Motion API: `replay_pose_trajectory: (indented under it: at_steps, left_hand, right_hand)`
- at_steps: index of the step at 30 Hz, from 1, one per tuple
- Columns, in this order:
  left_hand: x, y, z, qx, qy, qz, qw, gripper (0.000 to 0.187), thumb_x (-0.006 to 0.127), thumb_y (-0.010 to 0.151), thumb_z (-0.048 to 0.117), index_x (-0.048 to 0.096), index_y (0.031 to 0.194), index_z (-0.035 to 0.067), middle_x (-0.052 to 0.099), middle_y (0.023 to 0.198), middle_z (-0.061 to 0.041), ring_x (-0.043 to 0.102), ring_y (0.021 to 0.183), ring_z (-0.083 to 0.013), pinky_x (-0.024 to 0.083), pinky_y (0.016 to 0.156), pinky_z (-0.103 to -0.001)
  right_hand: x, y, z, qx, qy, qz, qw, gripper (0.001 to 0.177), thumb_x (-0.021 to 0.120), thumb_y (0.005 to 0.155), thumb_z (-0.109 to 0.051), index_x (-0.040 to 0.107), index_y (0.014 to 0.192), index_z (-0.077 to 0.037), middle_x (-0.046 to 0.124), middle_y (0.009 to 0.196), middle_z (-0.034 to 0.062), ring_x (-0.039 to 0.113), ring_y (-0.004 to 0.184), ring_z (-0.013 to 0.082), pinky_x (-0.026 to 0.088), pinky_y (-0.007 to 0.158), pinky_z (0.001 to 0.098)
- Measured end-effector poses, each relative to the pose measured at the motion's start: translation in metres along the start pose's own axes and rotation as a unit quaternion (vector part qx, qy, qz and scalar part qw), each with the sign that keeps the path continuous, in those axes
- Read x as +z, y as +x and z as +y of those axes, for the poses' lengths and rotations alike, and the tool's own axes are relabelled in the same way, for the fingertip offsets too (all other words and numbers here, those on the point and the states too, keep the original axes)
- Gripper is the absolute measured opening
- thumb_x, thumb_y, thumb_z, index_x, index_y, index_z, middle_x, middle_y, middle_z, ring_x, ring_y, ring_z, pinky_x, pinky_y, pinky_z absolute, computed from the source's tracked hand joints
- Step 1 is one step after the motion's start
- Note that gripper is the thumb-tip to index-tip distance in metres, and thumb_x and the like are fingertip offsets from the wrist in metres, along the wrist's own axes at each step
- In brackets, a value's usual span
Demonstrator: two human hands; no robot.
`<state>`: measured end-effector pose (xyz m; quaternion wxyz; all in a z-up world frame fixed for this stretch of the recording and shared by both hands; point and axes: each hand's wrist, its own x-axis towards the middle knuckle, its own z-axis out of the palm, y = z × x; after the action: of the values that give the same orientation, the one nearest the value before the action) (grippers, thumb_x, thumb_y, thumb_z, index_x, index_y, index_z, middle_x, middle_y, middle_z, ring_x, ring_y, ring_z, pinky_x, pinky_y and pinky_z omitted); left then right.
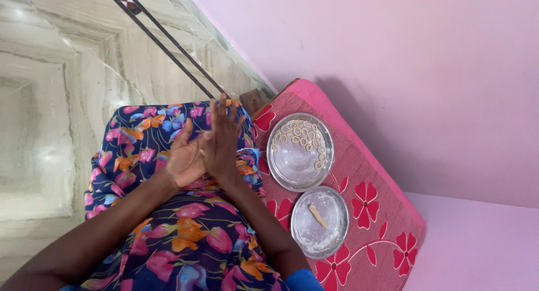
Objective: The person rolls pieces of dough between their palms to form thin ropes, then coils them into circles and places them onto metal plates.
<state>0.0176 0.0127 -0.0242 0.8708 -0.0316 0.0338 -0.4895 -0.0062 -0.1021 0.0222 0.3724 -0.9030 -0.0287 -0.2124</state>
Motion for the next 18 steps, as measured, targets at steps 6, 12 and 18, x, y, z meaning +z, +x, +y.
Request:
replay_pose_trajectory:
  at_steps: [6, 12, 18]
  left_hand:
    - [-0.010, 0.025, -0.065, 0.513, 0.335, -0.130, 0.780, 0.078, 0.041, 0.105, 0.059, 0.007, 0.167, 0.026, -0.001, 0.179, -0.003, 0.006, 0.168, -0.0290, 0.015, 0.139, -0.052]
    - [-0.037, 0.033, -0.015, -0.062, 0.058, -0.204, 0.975, 0.104, 0.035, 0.099, 0.078, 0.010, 0.170, 0.006, 0.009, 0.177, -0.013, 0.013, 0.164, -0.0266, 0.014, 0.132, -0.048]
    - [-0.009, 0.008, -0.010, -0.035, 0.152, 0.027, 0.987, 0.104, 0.034, 0.091, 0.081, 0.022, 0.164, 0.008, 0.025, 0.170, -0.010, 0.030, 0.152, -0.0246, 0.029, 0.122, -0.041]
  right_hand:
    - [0.002, -0.025, -0.023, -0.142, 0.022, -0.078, 0.987, 0.073, 0.021, 0.111, -0.061, 0.028, 0.167, -0.014, 0.016, 0.178, 0.0156, 0.006, 0.169, 0.0391, -0.006, 0.133, 0.0610]
    - [0.005, -0.031, -0.039, -0.212, 0.025, -0.143, 0.966, 0.070, 0.033, 0.112, -0.059, 0.027, 0.165, -0.014, 0.016, 0.177, 0.0144, 0.007, 0.169, 0.0370, -0.003, 0.134, 0.0598]
    - [0.001, -0.011, -0.004, 0.043, 0.032, 0.040, 0.998, 0.072, 0.021, 0.112, -0.056, 0.028, 0.164, -0.007, 0.018, 0.176, 0.0188, 0.010, 0.166, 0.0369, -0.002, 0.133, 0.0585]
